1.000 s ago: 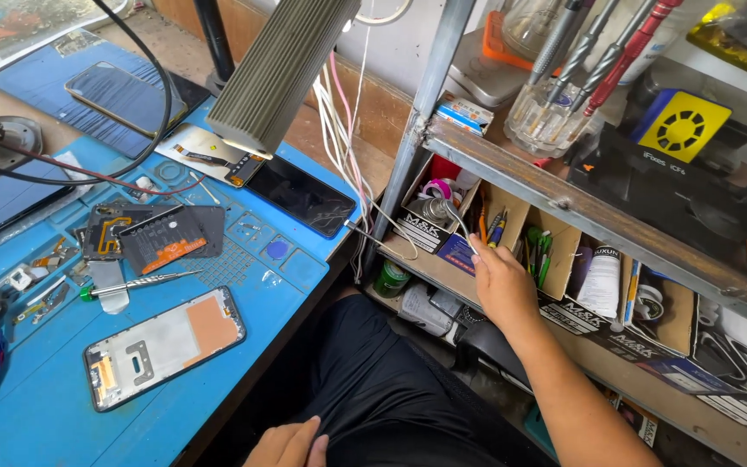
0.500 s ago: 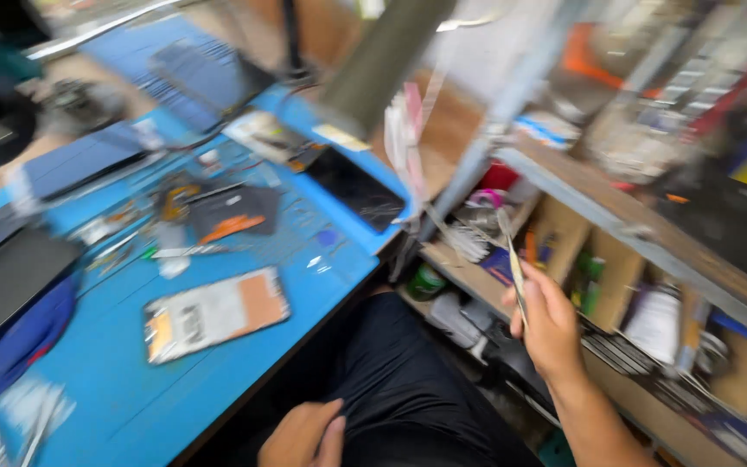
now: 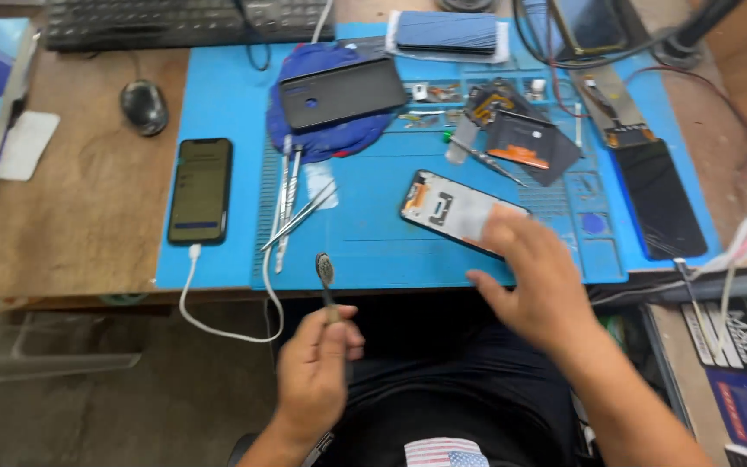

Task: Disassembling a smartphone by prying the frame and components apart using a thin metal tool and tweezers.

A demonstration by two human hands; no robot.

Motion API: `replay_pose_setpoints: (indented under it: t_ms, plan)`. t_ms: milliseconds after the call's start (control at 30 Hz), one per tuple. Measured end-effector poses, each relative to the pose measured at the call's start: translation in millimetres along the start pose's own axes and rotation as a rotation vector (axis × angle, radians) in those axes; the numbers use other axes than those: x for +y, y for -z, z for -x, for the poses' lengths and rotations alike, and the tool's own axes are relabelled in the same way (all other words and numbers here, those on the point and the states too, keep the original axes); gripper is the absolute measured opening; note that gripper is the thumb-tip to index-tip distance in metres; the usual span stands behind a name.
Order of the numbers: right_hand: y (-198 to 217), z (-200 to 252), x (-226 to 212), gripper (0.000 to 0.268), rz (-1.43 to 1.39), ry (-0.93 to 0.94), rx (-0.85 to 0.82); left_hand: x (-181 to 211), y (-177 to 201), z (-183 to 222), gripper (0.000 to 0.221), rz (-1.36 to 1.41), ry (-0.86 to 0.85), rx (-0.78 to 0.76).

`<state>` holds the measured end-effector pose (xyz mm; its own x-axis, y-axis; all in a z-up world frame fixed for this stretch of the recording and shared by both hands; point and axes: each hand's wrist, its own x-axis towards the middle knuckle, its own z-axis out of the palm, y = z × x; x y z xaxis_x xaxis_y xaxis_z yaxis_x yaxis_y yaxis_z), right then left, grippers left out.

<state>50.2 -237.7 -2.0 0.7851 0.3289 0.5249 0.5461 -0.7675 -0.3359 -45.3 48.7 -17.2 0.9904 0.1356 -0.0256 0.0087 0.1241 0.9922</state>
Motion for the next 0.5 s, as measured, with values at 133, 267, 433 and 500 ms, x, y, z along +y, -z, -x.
replay_pose_setpoints:
  t_ms: [133,267,433,500]
  plan:
    - [-4.4,-44.5,24.5,0.085,0.24,-0.055,-0.38,23.8,77.5,35.2,0.024,-0.675,-0.082,0.346]
    - [-2.7,-60.7,20.5,0.081,0.268,-0.141,-0.469,-2.1,146.7,91.7,0.058,-0.888,-0.462,0.939]
    - [3.7,-64.9,0.2,0.086,0.218,-0.225,-0.46,-120.8,298.9,146.6,0.038,-1.477,0.624,0.511]
    - [11.2,-57.4,-15.8,0.086,0.173,-0.288,-0.446,-93.8,297.4,131.6,0.045,-1.473,1.447,0.071]
